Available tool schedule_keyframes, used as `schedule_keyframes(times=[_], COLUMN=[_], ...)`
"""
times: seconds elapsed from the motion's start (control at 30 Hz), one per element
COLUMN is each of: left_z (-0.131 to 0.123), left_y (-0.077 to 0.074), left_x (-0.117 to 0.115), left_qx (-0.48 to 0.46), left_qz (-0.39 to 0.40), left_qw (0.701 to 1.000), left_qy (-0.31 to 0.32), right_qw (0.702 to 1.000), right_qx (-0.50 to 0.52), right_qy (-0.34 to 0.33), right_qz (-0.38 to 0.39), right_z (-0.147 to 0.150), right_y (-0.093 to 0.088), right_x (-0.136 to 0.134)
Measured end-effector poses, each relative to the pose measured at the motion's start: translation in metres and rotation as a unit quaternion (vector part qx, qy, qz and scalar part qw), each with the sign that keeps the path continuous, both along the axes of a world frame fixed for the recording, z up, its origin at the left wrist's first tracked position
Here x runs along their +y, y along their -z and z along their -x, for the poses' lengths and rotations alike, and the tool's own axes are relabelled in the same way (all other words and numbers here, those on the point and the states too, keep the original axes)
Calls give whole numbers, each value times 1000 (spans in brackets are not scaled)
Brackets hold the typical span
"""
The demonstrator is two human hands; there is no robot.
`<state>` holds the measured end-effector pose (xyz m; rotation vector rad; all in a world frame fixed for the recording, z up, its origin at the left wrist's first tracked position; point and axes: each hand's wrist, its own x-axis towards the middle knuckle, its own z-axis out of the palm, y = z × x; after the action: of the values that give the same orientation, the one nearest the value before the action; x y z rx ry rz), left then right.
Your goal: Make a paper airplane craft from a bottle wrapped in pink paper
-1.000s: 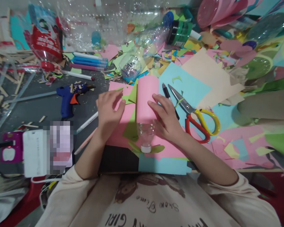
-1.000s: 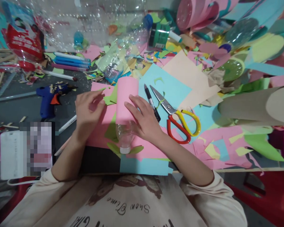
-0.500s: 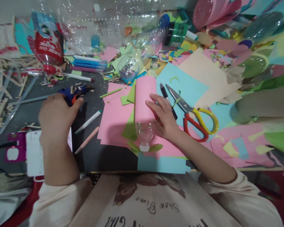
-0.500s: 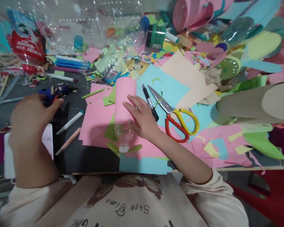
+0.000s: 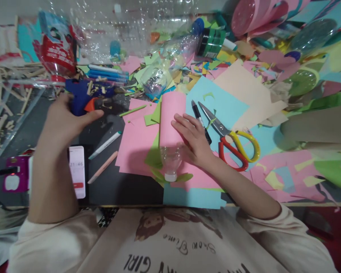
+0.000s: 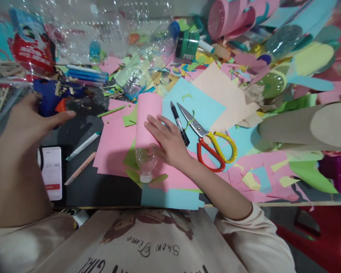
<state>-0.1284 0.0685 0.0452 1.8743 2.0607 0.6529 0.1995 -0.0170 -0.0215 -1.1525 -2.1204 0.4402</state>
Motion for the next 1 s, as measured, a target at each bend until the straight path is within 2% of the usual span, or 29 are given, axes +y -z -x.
schedule_keyframes(times=[0.07,0.13,0.2,0.27,0.4,0.53,0.63,0.8,1.0], left_z=[-26,-52,-73,-85,-89,-88,-90,-92,-94], left_y=[-6,-12,-14,-13,-9,-13,-18,-20,-19], left_x=[-2,-3,-1,2,7,4,1,-2,-2], left_qx=[-46,-78,-43,2,50,115,137,115,184], left_qz=[-1,-20,-17,3,12,2,17,15,26], left_qw=[999,994,992,990,983,969,967,975,959], left_qy=[6,71,118,139,178,217,215,188,214], right_qw=[1000,1000,1000,1000,1000,1000,999,999,1000], right_qx=[-1,-1,-3,-9,-7,9,15,18,7], right_qy=[0,-3,-5,-4,-11,-24,-26,-26,-25], right_qz=[-3,-4,-4,0,9,-6,-15,-9,-4], right_z=[0,0,0,-1,-1,-2,-2,-1,-2], right_y=[0,-1,-2,-4,-5,-3,-3,-4,-4], right_x=[1,2,3,3,3,3,3,3,3])
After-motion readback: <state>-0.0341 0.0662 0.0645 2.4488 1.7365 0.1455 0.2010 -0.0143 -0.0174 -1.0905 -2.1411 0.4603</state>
